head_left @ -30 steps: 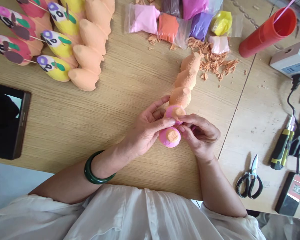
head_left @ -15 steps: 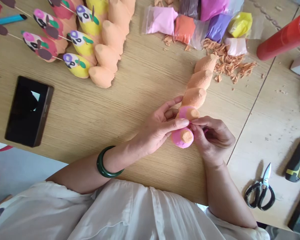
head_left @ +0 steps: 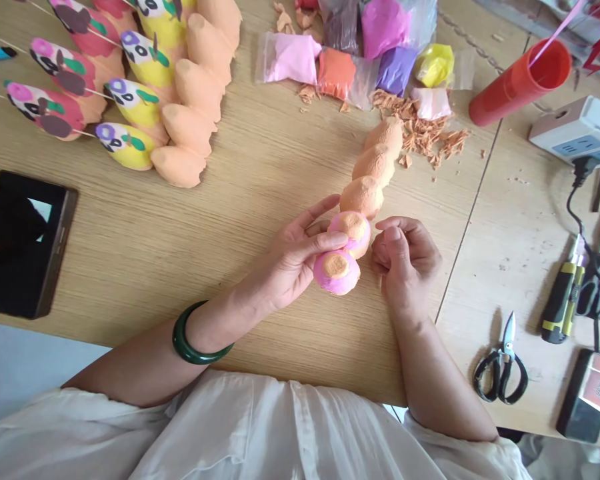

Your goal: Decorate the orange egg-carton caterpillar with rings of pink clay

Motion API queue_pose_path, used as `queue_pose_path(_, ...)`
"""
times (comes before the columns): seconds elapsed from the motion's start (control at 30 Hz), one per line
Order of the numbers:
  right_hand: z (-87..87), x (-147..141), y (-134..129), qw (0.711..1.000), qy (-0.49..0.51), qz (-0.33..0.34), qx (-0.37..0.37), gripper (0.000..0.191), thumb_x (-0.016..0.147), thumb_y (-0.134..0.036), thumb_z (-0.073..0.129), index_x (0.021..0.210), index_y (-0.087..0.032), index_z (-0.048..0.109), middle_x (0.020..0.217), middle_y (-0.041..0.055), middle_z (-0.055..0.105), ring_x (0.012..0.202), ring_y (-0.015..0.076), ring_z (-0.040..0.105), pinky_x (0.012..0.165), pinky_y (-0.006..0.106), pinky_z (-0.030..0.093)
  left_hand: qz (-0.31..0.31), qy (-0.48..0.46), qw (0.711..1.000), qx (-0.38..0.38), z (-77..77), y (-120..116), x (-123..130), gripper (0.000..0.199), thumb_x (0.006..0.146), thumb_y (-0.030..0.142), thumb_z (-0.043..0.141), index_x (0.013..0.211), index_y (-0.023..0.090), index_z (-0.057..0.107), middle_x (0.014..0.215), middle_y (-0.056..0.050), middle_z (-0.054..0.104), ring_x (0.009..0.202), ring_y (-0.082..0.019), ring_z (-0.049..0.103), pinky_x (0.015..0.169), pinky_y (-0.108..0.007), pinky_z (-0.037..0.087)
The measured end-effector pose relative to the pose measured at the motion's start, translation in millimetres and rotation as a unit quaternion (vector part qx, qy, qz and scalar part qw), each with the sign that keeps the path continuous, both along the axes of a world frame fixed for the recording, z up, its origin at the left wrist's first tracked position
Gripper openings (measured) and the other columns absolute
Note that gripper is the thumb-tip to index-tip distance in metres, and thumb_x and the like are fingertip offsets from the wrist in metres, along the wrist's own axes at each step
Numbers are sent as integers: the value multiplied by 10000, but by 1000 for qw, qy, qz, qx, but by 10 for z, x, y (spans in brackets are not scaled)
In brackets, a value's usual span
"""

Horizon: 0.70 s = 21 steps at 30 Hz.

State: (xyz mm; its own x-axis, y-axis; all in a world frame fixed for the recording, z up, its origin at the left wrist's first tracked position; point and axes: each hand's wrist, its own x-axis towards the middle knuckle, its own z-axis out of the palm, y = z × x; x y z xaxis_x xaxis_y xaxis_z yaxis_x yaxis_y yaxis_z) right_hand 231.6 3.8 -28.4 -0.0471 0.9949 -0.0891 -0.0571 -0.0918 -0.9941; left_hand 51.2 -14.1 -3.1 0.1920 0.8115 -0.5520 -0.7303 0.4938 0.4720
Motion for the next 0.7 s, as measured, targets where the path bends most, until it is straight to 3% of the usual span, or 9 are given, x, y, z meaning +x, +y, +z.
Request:
queue_pose_path(0.13,103,-1,51,986,54,84,-132,422,955,-623,809,880,-224,694,587,-88,400,486,76,284,427,227,204,-53,24,998,21,-39,25,-54,510,761,365,937,1244,348,775,1162,21,794,1154,-235,794,765,-251,622)
queue_pose_path(0.23,176,3,76,963,111,144,-198,444,873,-602,895,855,-226,661,584,-112,355,483,57,197,416,207,168,-74,65,994,52,-77,19,-73,535,779,401,921,1290,360,769,1182,24,801,1264,-283,775,833,-283,643)
queue_pose_path(0.4,216,3,99,935,178,184,-246,479,828,-547,943,781,-236,582,546,-146,246,471,42,93,400,189,98,-68,88,990,85,-136,8,-113,550,817,349,925,1344,383,770,1144,39,830,1171,-252,809,896,-319,649)
queue_pose_path(0.53,234,-17,102,935,174,174,-257,545,803,-527,966,712,-233,516,515,-151,244,446,28,95,398,189,97,-113,102,983,104,-125,57,-209,627,829,319,945,1422,301,744,1062,1,855,1015,-185,819,908,-299,657)
queue_pose_path(0.7,247,-34,100,938,153,162,-266,604,760,-581,981,705,-241,486,505,-153,243,443,28,101,398,197,76,-132,150,973,115,-88,129,-324,755,781,383,1008,1459,204,726,1081,-77,872,1014,-245,842,902,-345,683)
